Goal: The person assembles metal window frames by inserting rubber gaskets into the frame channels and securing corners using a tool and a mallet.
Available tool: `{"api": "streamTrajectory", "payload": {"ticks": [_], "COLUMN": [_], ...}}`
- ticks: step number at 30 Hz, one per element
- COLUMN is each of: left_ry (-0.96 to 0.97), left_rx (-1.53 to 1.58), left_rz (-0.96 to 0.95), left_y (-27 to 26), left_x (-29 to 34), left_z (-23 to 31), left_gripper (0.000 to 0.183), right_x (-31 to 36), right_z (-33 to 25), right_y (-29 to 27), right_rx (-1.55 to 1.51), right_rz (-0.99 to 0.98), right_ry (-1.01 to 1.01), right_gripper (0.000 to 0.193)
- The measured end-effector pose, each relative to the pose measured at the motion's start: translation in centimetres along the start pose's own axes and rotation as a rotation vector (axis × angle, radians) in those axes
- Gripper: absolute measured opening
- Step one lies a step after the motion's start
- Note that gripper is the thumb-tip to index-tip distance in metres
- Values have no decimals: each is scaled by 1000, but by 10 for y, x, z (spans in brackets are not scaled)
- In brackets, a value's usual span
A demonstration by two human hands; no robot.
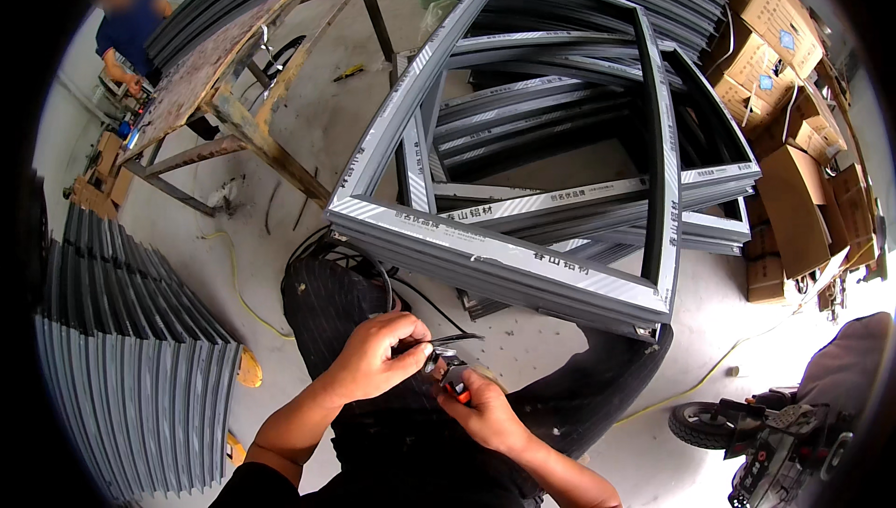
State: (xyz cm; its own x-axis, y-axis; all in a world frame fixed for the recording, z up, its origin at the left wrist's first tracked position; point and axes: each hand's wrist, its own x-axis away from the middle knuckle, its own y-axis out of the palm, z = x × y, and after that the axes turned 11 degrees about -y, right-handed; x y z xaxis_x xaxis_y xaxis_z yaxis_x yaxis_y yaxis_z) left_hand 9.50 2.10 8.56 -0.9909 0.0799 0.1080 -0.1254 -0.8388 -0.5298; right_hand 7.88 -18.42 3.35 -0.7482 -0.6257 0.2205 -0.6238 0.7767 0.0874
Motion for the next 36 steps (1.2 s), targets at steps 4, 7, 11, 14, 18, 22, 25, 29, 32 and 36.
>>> {"api": "streamTrajectory", "payload": {"ticks": [4,7,11,14,18,22,25,29,32,36], "left_ry": [65,89,87,90,50,21,2,-23,-33,-67], "left_rx": [-104,-162,-203,-193,-195,-217,-213,-199,-223,-254], "left_rz": [37,43,-24,-103,-164,-180,-220,-253,-269,-299], "left_y": [-5,-6,-11,-13,-11,-13,-15,-14,-13,-11], "left_x": [2,5,6,6,5,5,5,2,-1,-5], "left_z": [4,6,7,4,-2,-6,-7,-7,-8,-9], "left_gripper": [11,11,12,12,13,13,14,14,15,15], "right_x": [-4,-6,-8,-10,-12,-14,-12,-13,-13,-14], "right_z": [-8,-6,2,7,33,42,26,16,10,13], "right_y": [4,3,3,5,4,1,-4,-7,-7,-8], "right_rx": [204,282,94,-291,-169,243,441,705,803,884], "right_rz": [61,62,32,49,25,52,39,101,137,159], "right_ry": [-45,30,-13,12,-78,-326,-297,-421,-467,-456], "right_gripper": [20,23,22,20,22,24,27,28,30,32]}}
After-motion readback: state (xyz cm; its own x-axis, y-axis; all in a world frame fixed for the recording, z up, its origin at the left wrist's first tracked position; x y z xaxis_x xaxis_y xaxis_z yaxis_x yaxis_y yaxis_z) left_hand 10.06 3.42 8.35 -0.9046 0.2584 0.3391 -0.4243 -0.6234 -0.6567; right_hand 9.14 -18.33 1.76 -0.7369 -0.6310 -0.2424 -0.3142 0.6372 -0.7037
